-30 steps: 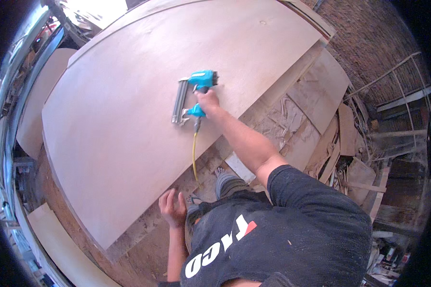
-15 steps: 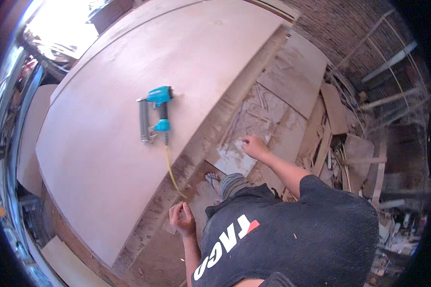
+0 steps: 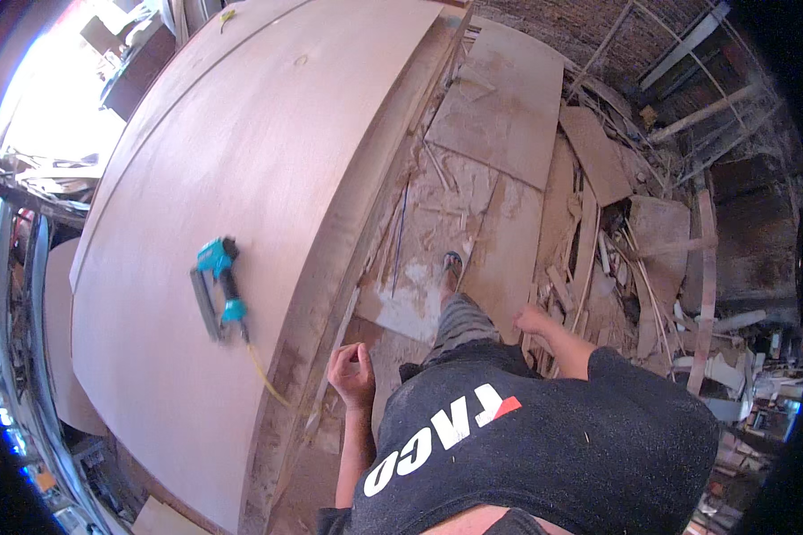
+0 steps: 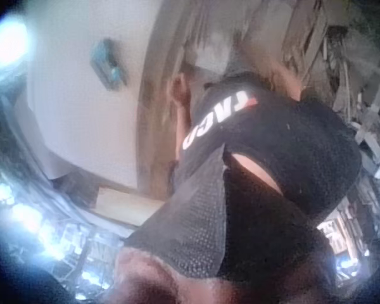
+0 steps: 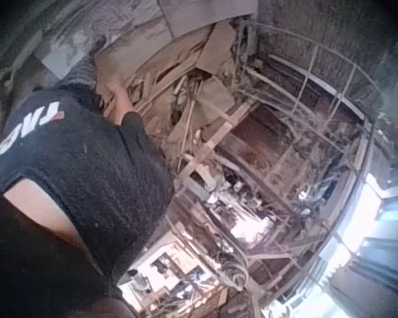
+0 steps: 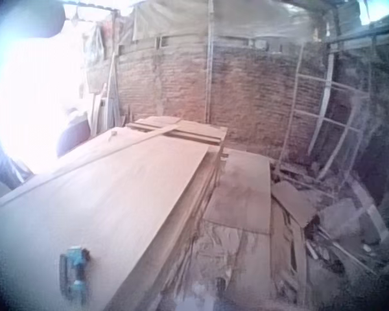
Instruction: The person positions and fastens large curved plywood panels onto a wooden frame using a pneumatic nail gun. They align the panels, drive nails along the edges, and reposition the panels as needed to complete the assembly.
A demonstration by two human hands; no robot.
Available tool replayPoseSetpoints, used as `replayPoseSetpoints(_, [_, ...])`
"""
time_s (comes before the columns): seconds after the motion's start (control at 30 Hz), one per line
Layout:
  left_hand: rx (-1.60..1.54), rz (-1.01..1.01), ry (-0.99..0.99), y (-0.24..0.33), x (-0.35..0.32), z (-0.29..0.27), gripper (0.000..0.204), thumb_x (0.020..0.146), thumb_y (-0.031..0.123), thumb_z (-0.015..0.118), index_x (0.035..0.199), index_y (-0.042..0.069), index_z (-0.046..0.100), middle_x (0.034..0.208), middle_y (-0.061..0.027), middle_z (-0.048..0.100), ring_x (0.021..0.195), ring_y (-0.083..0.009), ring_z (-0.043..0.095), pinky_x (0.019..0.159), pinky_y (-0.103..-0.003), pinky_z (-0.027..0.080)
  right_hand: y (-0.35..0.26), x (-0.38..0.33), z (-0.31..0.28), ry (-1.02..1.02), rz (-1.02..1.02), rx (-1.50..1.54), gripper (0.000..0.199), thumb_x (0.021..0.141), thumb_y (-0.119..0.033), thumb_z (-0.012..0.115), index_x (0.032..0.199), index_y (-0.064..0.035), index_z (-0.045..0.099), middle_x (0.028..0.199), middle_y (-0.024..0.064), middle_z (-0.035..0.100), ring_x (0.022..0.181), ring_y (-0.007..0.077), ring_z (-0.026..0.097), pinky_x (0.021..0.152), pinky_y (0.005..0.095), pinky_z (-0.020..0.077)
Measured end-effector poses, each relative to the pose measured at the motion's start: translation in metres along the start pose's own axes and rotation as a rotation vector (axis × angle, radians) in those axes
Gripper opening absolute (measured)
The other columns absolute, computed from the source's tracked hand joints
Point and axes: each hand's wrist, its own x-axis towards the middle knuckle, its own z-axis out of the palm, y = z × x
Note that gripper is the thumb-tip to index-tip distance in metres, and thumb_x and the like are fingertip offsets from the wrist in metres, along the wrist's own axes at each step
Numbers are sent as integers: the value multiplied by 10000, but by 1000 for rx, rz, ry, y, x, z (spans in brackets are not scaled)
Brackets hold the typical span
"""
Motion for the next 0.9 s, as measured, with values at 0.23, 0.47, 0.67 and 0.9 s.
replayPoseSetpoints(0.23, [-67, 14, -128, 53, 136, 183, 87, 923, 60, 781, 910, -22, 756, 864, -127, 729, 748, -203, 708, 720, -317, 564, 65, 120, -107, -39, -11, -39, 359, 859, -258, 744, 1182, -109, 796, 1092, 162, 786, 1044, 355, 741, 952, 466, 578])
replayPoseSetpoints(0.47, [-146, 39, -219, 133, 278, 328, 128, 924, 106, 789, 926, -21, 775, 855, -127, 723, 747, -193, 716, 715, -310, 571, -9, 217, -350, 268, -280, 299, 397, 876, -273, 805, 1206, -55, 770, 1024, 129, 782, 954, 250, 736, 881, 383, 572])
replayPoseSetpoints(0.67, [-150, 163, -332, 157, 382, 429, 172, 941, 151, 780, 926, -21, 773, 846, -135, 702, 725, -233, 708, 675, -353, 568, -103, 284, -527, 361, -510, 477, 366, 918, -250, 788, 1206, -25, 758, 1048, 124, 780, 960, 226, 726, 891, 369, 562])
replayPoseSetpoints(0.9, [-237, 121, -423, 170, 522, 553, 190, 933, 174, 776, 942, -15, 774, 863, -159, 697, 733, -299, 702, 682, -392, 572, -27, 413, -648, 496, -465, 511, 311, 944, -144, 768, 1201, 27, 733, 982, 68, 739, 901, 156, 680, 832, 313, 553])
